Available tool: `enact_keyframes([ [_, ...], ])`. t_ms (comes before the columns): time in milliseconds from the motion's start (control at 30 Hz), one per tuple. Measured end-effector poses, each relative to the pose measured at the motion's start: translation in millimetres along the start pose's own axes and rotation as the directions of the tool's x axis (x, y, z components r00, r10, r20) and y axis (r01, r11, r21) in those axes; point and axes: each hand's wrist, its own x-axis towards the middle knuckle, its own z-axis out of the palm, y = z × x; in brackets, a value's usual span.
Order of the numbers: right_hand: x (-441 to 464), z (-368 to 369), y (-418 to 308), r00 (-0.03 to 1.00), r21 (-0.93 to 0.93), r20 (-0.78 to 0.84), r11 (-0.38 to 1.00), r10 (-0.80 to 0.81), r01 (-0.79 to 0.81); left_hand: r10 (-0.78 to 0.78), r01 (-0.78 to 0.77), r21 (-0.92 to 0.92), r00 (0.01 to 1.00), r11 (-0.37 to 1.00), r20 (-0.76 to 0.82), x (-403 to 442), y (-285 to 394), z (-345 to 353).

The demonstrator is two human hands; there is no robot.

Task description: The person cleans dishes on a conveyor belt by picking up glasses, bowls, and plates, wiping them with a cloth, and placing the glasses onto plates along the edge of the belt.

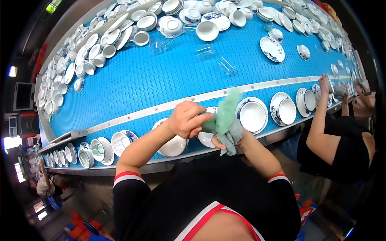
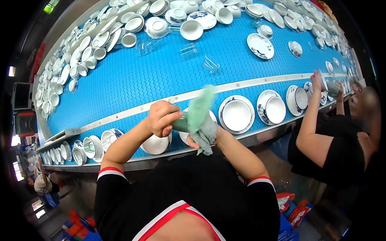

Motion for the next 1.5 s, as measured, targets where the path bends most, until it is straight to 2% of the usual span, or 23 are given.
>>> enact_keyframes([
  [100, -0.3, -14.7, -22.7, 0.989, -0.439, -0.110, 0.888, 0.097, -0.136, -0.253, 0.254, -0.075, 0.967, 0.964, 0.025, 11.7, 11.3, 17.9],
  [133, -6.2, -22.4, -31.1, 0.995, -0.869, -0.096, 0.489, -0.026, -0.071, -0.254, 0.255, -0.071, 0.967, 0.964, 0.024, 16.4, 14.6, 25.0],
  [167, -10.2, -30.9, -32.9, 0.995, -0.869, -0.095, 0.490, -0.022, -0.072, -0.473, 0.474, -0.131, 0.880, 0.871, 0.041, 21.5, 19.8, 32.7],
  [233, -13.9, -52.8, -33.3, 0.845, -0.944, 0.326, -0.096, -0.425, 0.315, -0.816, 0.813, -0.230, 0.568, 0.535, 0.108, 30.9, 26.5, 46.0],
  [267, -16.8, -61.4, -42.9, 0.878, -0.828, 0.406, -0.508, -0.252, 0.238, -0.873, 0.888, -0.209, 0.448, 0.410, 0.192, 37.7, 26.5, 45.9],
  [367, -33.3, -64.1, -71.5, 0.829, -0.917, 0.295, -0.386, -0.475, 0.105, -0.943, 0.813, -0.579, 0.237, 0.062, 0.232, 40.0, 14.6, 70.7],
  [400, -31.0, -99.5, -67.4, 0.568, -0.710, 0.644, -0.677, -0.512, 0.195, -0.939, 0.793, -0.608, 0.226, 0.023, 0.258, 40.0, 11.4, 75.2],
  [533, -46.4, -105.4, -105.1, 0.329, -0.720, 0.693, -0.629, -0.641, 0.292, -0.945, 0.745, -0.646, 0.063, -0.169, 0.321, 68.4, 11.0, 70.5],
  [600, -52.3, -77.3, -109.7, 0.434, -0.781, 0.625, -0.536, -0.649, 0.322, -0.936, 0.758, -0.609, -0.005, -0.233, 0.352, 79.7, 8.2, 92.4],
  [633, -54.9, -68.6, -111.3, 0.529, -0.832, 0.554, -0.446, -0.643, 0.329, -0.934, 0.761, -0.605, -0.002, -0.233, 0.357, 78.8, 3.8, 110.6],
  [667, -55.7, -68.7, -114.9, 0.470, -0.579, 0.777, -0.768, -0.418, 0.275, -0.916, 0.836, -0.420, 0.399, 0.352, 0.026, 76.6, -3.4, 130.3],
  [700, -54.7, -66.3, -125.4, 0.421, -0.561, 0.808, -0.755, -0.411, 0.339, -0.608, 0.609, -0.049, 0.777, 0.791, -0.163, 72.7, -9.7, 145.9],
  [733, -56.1, -68.0, -128.9, 0.434, -0.640, 0.755, -0.697, -0.491, 0.324, -0.829, 0.768, -0.341, 0.555, 0.541, -0.065, 88.6, 9.0, 142.3],
  [767, -58.1, -71.2, -131.6, 0.447, -0.713, 0.694, -0.627, -0.564, 0.314, -0.829, 0.769, -0.340, 0.555, 0.542, -0.066, 96.7, 15.8, 140.2],
  [833, -57.4, -99.8, -111.5, 0.716, -0.938, 0.265, 0.001, -0.645, 0.348, -0.755, 0.738, -0.181, 0.654, 0.650, -0.044, 102.3, 23.8, 133.7],
  [900, -65.5, -92.8, -103.3, 0.953, -0.542, -0.231, 0.839, -0.197, 0.041, -0.425, 0.434, 0.083, 0.899, 0.897, -0.104, 92.3, 9.9, 141.1],
  [933, -67.5, -92.9, -97.2, 0.967, -0.388, -0.255, 0.918, -0.019, -0.084, -0.380, 0.387, 0.127, 0.922, 0.913, -0.074, 88.0, 9.8, 139.5],
  [967, -66.7, -98.4, -92.1, 0.955, -0.223, -0.248, 0.950, 0.161, -0.218, -0.336, 0.337, 0.167, 0.941, 0.926, -0.038, 76.9, 10.5, 137.6],
  [1033, -72.8, -112.8, -104.8, 0.946, -0.600, -0.159, 0.733, 0.282, -0.320, -0.486, 0.517, 0.088, 0.841, 0.851, -0.237, 32.4, 29.5, 152.3],
  [1100, -72.7, -157.7, -115.9, 0.958, -0.815, 0.076, 0.571, 0.278, -0.101, -0.487, 0.706, 0.279, 0.670, 0.651, -0.560, -13.3, 54.7, 159.5],
  [1233, -105.4, -172.2, -156.7, 0.983, -0.882, 0.183, 0.437, -0.025, 0.175, -0.699, 0.985, -0.006, 0.119, 0.174, -0.705, -51.8, 110.6, 148.3],
  [1433, -123.1, -165.6, -215.3, 0.967, -0.944, 0.251, 0.213, -0.033, 0.252, -0.720, 0.806, 0.556, 0.506, 0.201, -0.474, 23.8, 3.4, 123.4],
  [1500, -131.9, -174.8, -219.5, 0.940, -0.727, 0.246, 0.597, -0.234, 0.339, -0.737, 0.771, 0.566, 0.559, 0.293, -0.379, 45.1, -66.7, 123.7],
])
